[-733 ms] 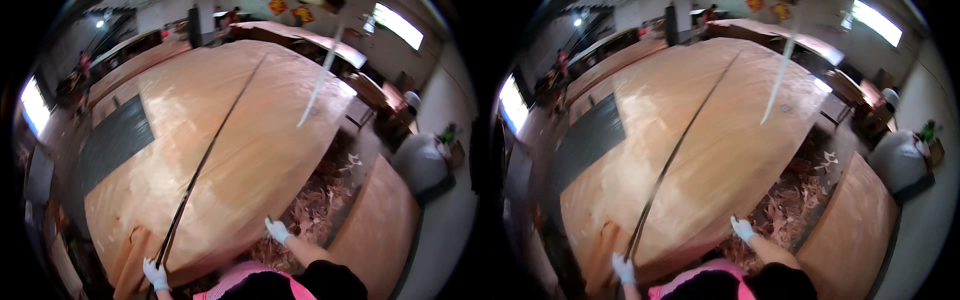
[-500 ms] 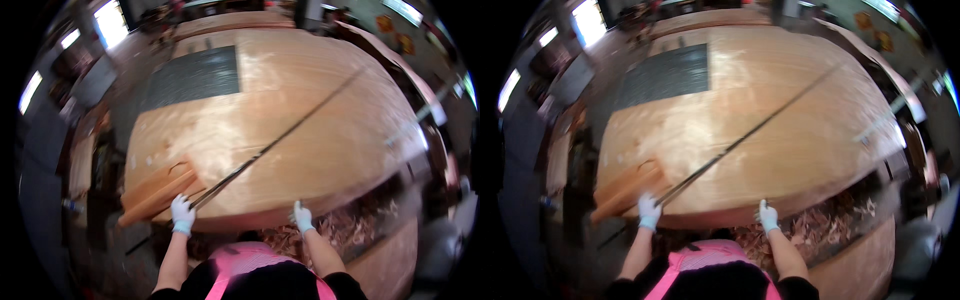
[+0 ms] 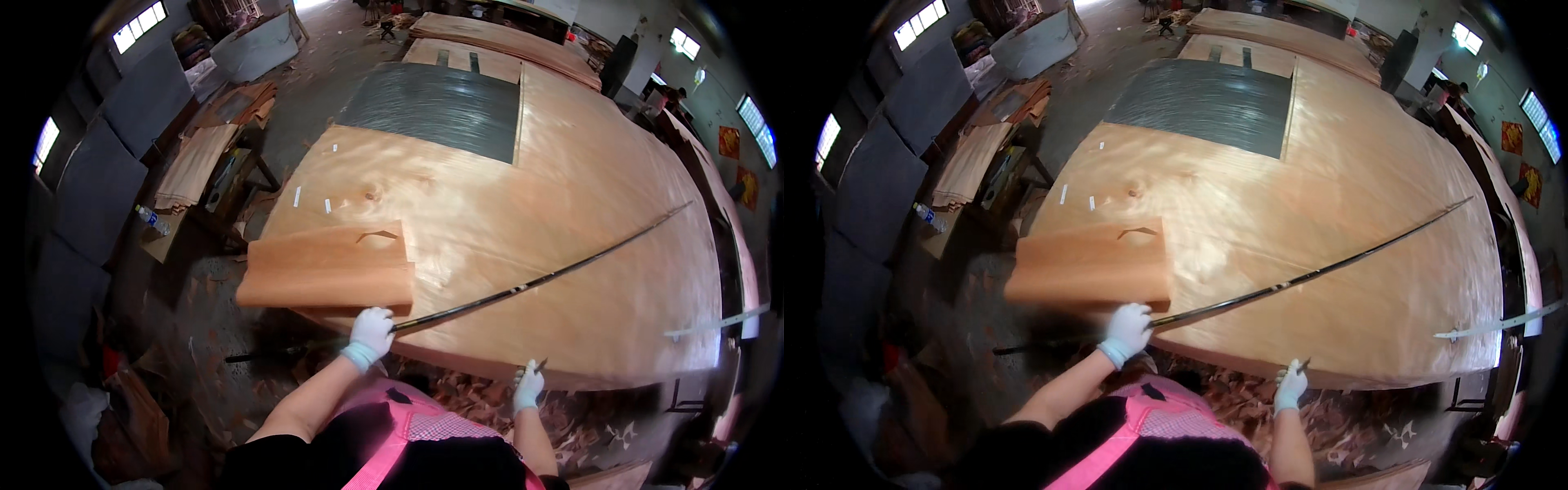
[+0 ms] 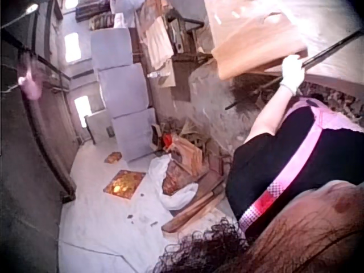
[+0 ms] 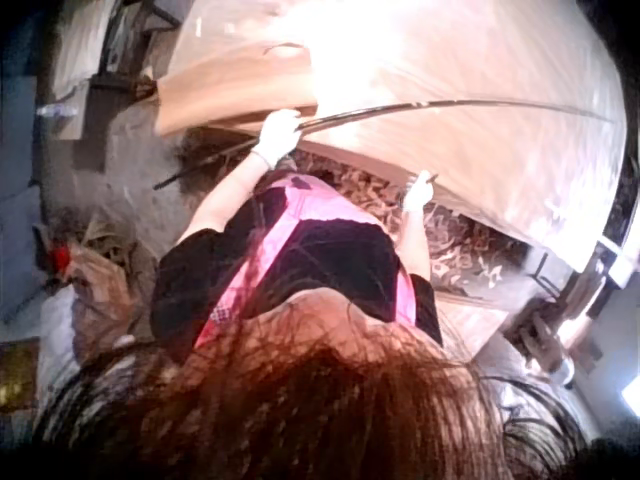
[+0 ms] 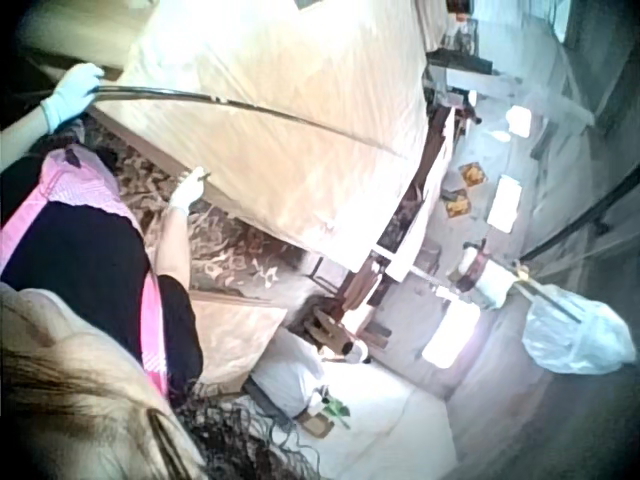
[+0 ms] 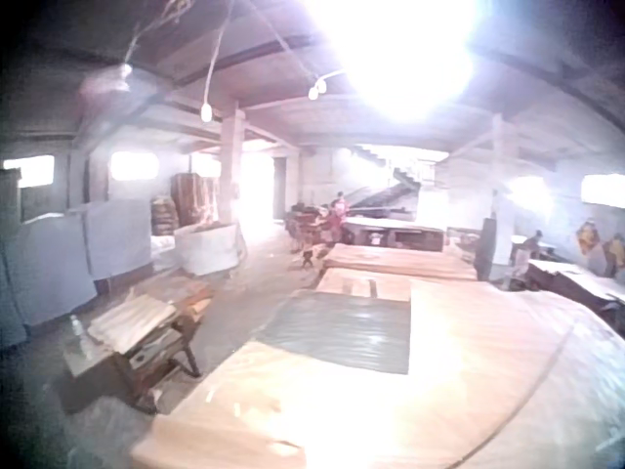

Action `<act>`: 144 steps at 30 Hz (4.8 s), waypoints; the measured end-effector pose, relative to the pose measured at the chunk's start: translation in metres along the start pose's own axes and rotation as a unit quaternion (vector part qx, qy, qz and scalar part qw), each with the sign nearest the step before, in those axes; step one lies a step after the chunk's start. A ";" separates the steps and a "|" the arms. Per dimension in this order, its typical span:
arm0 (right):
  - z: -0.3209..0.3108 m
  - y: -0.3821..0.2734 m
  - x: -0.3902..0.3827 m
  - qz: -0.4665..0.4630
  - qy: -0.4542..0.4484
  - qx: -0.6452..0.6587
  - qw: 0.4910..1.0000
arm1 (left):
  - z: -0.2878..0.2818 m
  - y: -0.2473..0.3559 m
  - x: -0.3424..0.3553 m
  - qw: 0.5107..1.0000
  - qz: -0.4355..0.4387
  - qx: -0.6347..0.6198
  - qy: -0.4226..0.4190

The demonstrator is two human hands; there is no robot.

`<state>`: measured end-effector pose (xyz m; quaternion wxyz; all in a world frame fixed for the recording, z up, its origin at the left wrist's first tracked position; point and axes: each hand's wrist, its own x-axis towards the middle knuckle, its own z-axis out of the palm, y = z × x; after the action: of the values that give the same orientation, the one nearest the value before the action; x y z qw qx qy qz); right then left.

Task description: The person prepares veneer sheets by aligning them against a template on a large workbench, using a utility knife to trim the edges and cut out specific shapes from the wood surface.

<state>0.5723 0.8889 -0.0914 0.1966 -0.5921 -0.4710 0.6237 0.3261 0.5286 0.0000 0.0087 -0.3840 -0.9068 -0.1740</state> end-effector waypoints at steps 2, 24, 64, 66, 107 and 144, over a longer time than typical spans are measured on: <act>-0.010 -0.003 0.005 -0.009 0.056 0.007 0.998 | -0.006 0.009 0.005 0.998 -0.018 -0.029 -0.057; 0.229 -0.051 -0.112 -0.032 -0.195 -0.205 0.959 | -0.074 -0.106 0.093 0.976 -0.038 -0.137 0.167; 0.374 -0.122 -0.090 0.013 -0.271 -0.044 0.962 | -0.339 -0.124 0.221 0.861 0.141 0.197 0.448; 0.356 -0.110 -0.090 0.059 -0.246 -0.023 0.967 | -0.299 -0.129 0.196 0.898 0.143 0.163 0.384; -0.141 -0.364 -0.019 -0.436 0.341 -0.005 0.833 | 0.028 0.108 0.141 0.944 0.151 -0.284 -0.069; 0.052 -0.198 -0.120 -0.337 -0.311 -0.111 0.882 | -0.027 0.168 0.206 0.647 -0.061 -0.673 -0.353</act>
<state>0.4893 0.8691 0.1295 0.1713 -0.1914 -0.7449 0.6158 0.2953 0.7709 0.1076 -0.5836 -0.2601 -0.4960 -0.5880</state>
